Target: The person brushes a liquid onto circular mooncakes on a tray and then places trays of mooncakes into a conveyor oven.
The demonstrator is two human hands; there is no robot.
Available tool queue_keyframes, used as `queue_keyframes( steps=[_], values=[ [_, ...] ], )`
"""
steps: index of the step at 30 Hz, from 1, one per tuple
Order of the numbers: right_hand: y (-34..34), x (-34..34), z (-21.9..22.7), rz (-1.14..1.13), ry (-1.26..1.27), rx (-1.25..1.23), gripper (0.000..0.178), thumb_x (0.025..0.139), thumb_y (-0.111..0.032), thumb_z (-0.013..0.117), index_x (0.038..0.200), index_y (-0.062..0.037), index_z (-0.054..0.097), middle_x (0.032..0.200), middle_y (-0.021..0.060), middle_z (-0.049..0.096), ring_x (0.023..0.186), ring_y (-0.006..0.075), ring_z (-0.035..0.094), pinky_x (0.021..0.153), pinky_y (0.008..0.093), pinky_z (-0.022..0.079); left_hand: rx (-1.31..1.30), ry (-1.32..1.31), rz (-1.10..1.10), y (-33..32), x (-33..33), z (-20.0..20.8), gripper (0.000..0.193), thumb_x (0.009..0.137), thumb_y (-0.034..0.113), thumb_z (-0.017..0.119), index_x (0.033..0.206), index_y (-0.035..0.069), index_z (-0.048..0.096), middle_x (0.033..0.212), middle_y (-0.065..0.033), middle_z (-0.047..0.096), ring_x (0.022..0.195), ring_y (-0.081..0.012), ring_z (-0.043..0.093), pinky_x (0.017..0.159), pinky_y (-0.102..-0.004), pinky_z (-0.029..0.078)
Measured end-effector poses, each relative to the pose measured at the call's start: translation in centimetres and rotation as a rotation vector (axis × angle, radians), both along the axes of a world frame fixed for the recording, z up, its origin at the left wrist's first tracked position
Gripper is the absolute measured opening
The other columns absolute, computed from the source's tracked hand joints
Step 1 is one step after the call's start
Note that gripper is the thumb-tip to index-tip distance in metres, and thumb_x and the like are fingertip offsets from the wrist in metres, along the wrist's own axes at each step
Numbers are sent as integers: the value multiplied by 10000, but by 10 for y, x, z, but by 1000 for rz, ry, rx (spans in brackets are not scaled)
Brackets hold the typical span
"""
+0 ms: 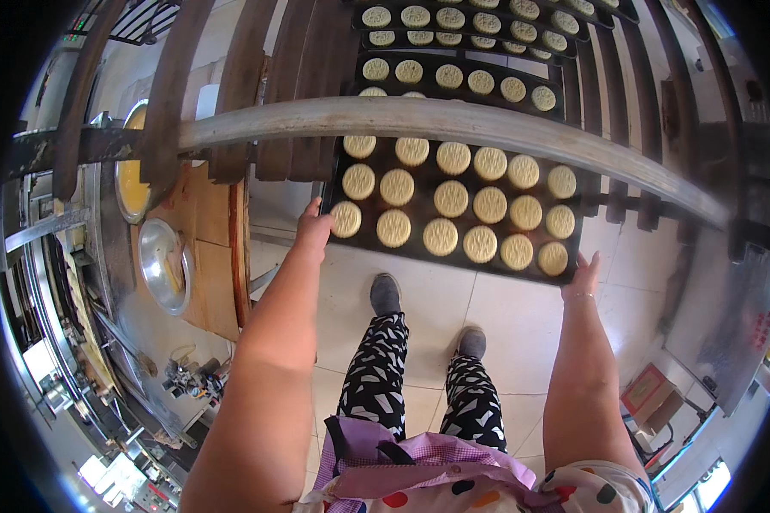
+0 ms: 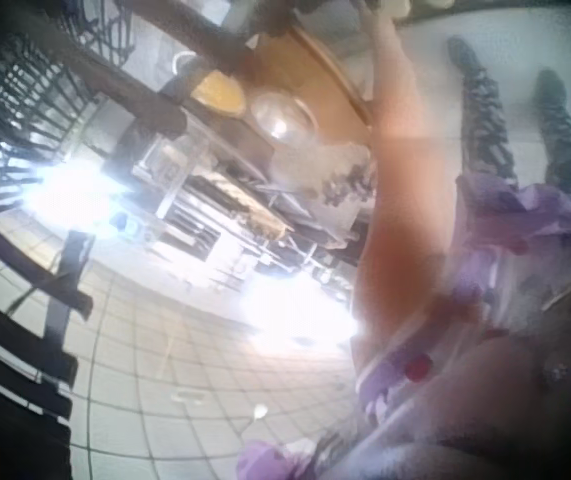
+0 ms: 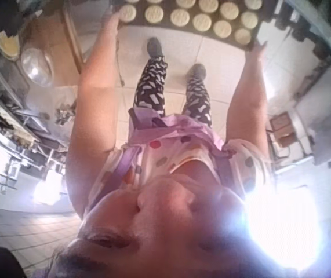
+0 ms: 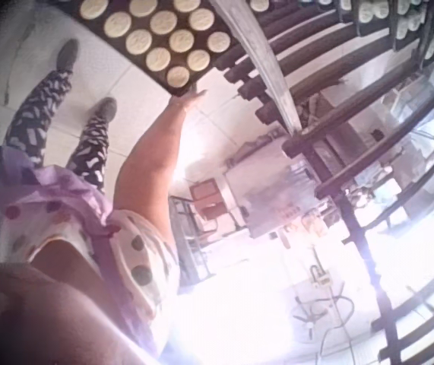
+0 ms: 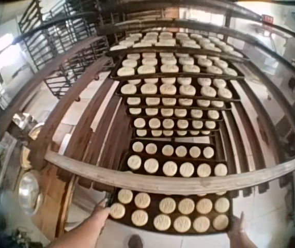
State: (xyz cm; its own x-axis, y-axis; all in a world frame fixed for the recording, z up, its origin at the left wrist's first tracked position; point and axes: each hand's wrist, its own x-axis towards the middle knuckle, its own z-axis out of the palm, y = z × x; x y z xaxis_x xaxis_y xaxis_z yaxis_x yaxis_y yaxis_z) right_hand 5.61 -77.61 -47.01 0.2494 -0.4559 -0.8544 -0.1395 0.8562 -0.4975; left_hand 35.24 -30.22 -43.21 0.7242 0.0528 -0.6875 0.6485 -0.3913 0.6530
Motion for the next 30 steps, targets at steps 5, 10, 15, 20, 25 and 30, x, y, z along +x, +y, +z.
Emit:
queue_keyframes(
  steps=[5, 10, 15, 20, 25, 30],
  values=[
    [45, 55, 4, -529, -41, 192, 785, 847, -520, 436, 1410, -20, 213, 1472, 192, 200, 1363, 370, 200, 1067, 587, 207, -304, 227, 499, -18, 1, -37, 135, 718, -7, 542, 685, 90, 455, 672, -23, 463, 657, -157, 487, 775, -288, 444],
    [31, 97, -3, -414, -296, 225, 515, 844, -231, 469, 1285, 18, 376, 1342, 202, 405, 1294, 376, 324, 1052, 522, 284, -487, 242, 552, -33, 15, -48, 171, 715, 2, 520, 869, 75, 539, 951, -36, 556, 1074, -195, 497, 987, -379, 329],
    [52, 55, 35, 12, -369, 125, 428, 923, -202, 362, 1323, -50, 378, 1322, 139, 478, 1169, 312, 493, 943, 393, 417, -418, 258, 55, -82, -16, 20, 726, 773, 18, 477, 1449, 108, 227, 1483, -72, 292, 1349, -236, 308, 1087, -439, 199],
    [142, -122, 36, 914, 3, -3, 344, 903, -179, 485, 1201, -19, 544, 1174, 112, 601, 1051, 248, 577, 841, 348, 467, -242, 465, -243, -48, -150, 41, 557, 781, 16, 491, 1333, 32, 417, 1284, -89, 508, 1162, -199, 480, 950, -316, 399],
    [224, -194, 114, 2257, -472, -976, 272, 776, -218, 548, 985, -98, 675, 1042, 88, 625, 1034, 247, 589, 904, 323, 468, 262, 365, -974, 13, -265, 150, 486, 762, 140, 573, 1244, 94, 533, 1161, -191, 587, 1084, -310, 565, 905, -371, 457],
    [217, -241, 86, 1965, -55, -600, 315, 842, -223, 498, 1090, -96, 646, 1219, 103, 576, 1109, 270, 556, 960, 334, 434, 396, 322, -1039, 58, -304, 191, 496, 762, 192, 584, 1247, 99, 542, 1236, -171, 555, 1148, -298, 529, 965, -363, 422]
  ],
)
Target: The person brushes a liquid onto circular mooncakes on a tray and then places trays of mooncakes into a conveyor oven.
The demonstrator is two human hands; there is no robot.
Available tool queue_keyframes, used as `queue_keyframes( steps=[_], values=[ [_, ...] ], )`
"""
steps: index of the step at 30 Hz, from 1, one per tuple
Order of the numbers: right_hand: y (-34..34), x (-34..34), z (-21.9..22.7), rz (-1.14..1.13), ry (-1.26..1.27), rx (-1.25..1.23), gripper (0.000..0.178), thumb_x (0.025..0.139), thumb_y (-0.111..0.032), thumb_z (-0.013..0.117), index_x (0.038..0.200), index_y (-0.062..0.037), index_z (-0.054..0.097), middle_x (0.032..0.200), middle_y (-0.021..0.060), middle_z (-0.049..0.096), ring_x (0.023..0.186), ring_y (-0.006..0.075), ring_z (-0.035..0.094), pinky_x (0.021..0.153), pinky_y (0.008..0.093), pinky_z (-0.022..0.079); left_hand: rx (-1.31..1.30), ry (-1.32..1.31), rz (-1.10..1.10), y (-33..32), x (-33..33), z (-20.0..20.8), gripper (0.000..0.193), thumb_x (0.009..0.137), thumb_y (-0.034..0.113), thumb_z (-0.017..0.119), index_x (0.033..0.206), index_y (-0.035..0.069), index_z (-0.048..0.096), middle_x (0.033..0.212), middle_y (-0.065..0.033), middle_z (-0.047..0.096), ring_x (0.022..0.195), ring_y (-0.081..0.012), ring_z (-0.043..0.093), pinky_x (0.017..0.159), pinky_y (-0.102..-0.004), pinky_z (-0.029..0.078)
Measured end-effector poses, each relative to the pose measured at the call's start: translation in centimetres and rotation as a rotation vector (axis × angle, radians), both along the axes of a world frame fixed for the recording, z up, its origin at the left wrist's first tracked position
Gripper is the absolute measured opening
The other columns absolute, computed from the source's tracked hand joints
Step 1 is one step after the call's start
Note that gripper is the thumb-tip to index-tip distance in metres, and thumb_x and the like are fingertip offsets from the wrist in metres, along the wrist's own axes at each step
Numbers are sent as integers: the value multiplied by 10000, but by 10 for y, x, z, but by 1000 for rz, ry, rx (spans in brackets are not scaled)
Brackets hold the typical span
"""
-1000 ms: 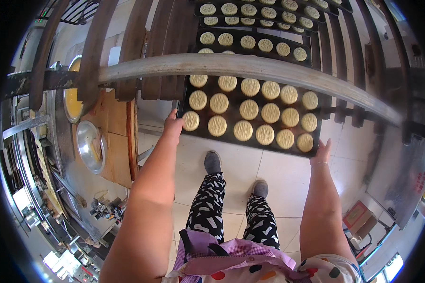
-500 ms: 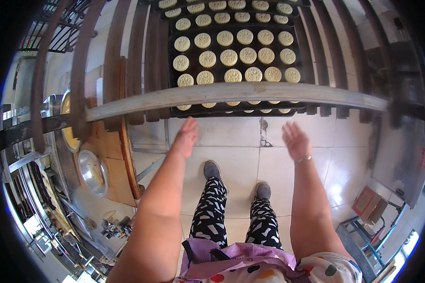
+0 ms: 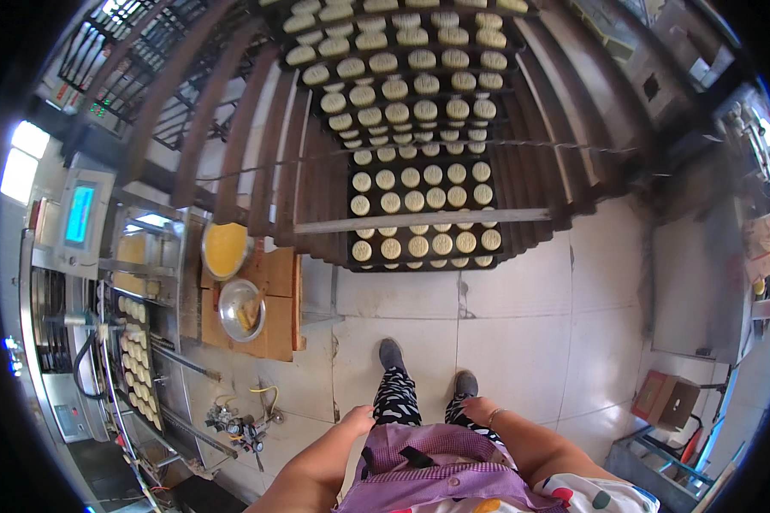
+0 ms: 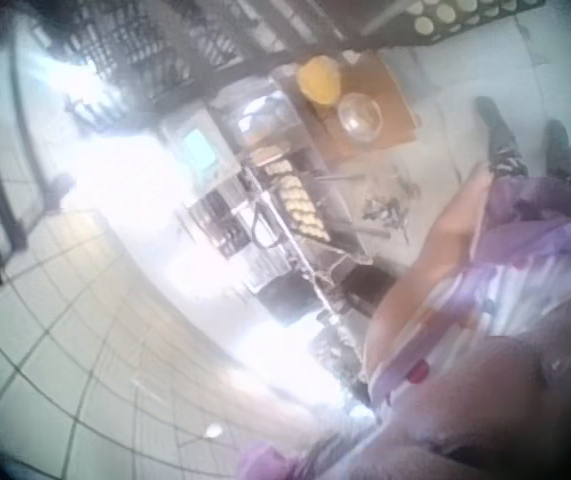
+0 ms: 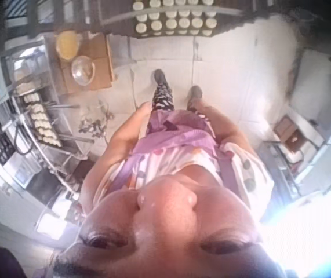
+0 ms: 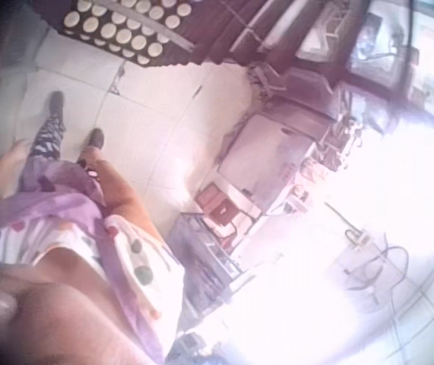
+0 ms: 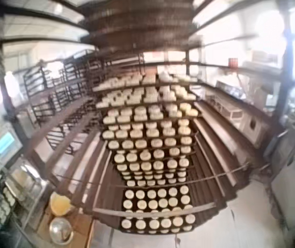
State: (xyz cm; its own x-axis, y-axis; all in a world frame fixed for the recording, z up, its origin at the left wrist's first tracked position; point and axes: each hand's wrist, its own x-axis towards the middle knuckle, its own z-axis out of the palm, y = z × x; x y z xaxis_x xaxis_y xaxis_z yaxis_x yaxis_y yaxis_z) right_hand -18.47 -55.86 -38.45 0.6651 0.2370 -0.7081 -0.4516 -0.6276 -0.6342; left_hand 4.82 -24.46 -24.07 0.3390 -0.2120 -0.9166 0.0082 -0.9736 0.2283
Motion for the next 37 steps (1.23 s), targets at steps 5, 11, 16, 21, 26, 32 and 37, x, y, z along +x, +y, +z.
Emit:
queue_keyframes(
  steps=[5, 11, 16, 21, 26, 32, 37],
  values=[
    [-57, 57, 150, -50, 4, -90, 378, 863, -281, 458, 1146, -76, 604, 1190, 145, 585, 1095, 296, 547, 966, 359, 422, -114, -178, 272, 10, -15, 42, 463, 772, 130, 565, 1230, 68, 547, 1236, -163, 561, 1133, -275, 550, 957, -339, 430],
    [-92, 32, 249, -102, -23, -118, 381, 850, -320, 506, 1178, -149, 597, 1056, 159, 645, 980, 313, 609, 896, 375, 465, -260, -165, 166, -37, -34, 110, 443, 764, 148, 590, 1196, 52, 560, 1121, -180, 615, 1046, -291, 591, 892, -361, 464],
    [-88, 7, 284, -62, -191, 59, 390, 882, -274, 503, 1216, -81, 558, 1116, 126, 634, 1030, 285, 597, 936, 354, 446, -425, 107, -187, -16, -68, 88, 421, 795, 231, 605, 1177, 57, 578, 1059, -139, 648, 1005, -252, 612, 865, -322, 474],
    [-86, -18, 272, -305, -53, -65, 415, 855, -301, 543, 1210, -88, 567, 1155, 136, 614, 1056, 287, 583, 932, 352, 447, -372, 128, -279, -18, -51, 113, 376, 823, 224, 586, 1157, 50, 585, 990, -127, 659, 958, -239, 625, 827, -326, 485],
    [-117, -60, 238, -620, 25, -209, 417, 777, -301, 573, 1148, -121, 630, 1094, 146, 640, 1017, 315, 601, 917, 356, 461, -334, -273, -181, -3, -14, 120, 335, 852, 217, 567, 1137, 42, 591, 922, -116, 671, 912, -227, 637, 788, -330, 496],
    [-164, -133, 269, -1007, 232, -331, 375, 799, -248, 551, 1140, -119, 638, 1130, 146, 624, 1068, 305, 579, 934, 361, 446, -171, -283, 141, -65, -4, 210, 315, 819, 230, 587, 1085, 65, 624, 860, -131, 676, 890, -241, 648, 758, -330, 503],
    [-170, -178, 238, -1085, 260, -378, 369, 808, -258, 559, 1131, -102, 644, 1152, 152, 615, 1074, 263, 589, 929, 350, 454, -163, -411, -275, -65, 13, 171, 314, 806, 265, 612, 1062, 85, 633, 892, -144, 678, 904, -221, 654, 775, -334, 498]
  ],
)
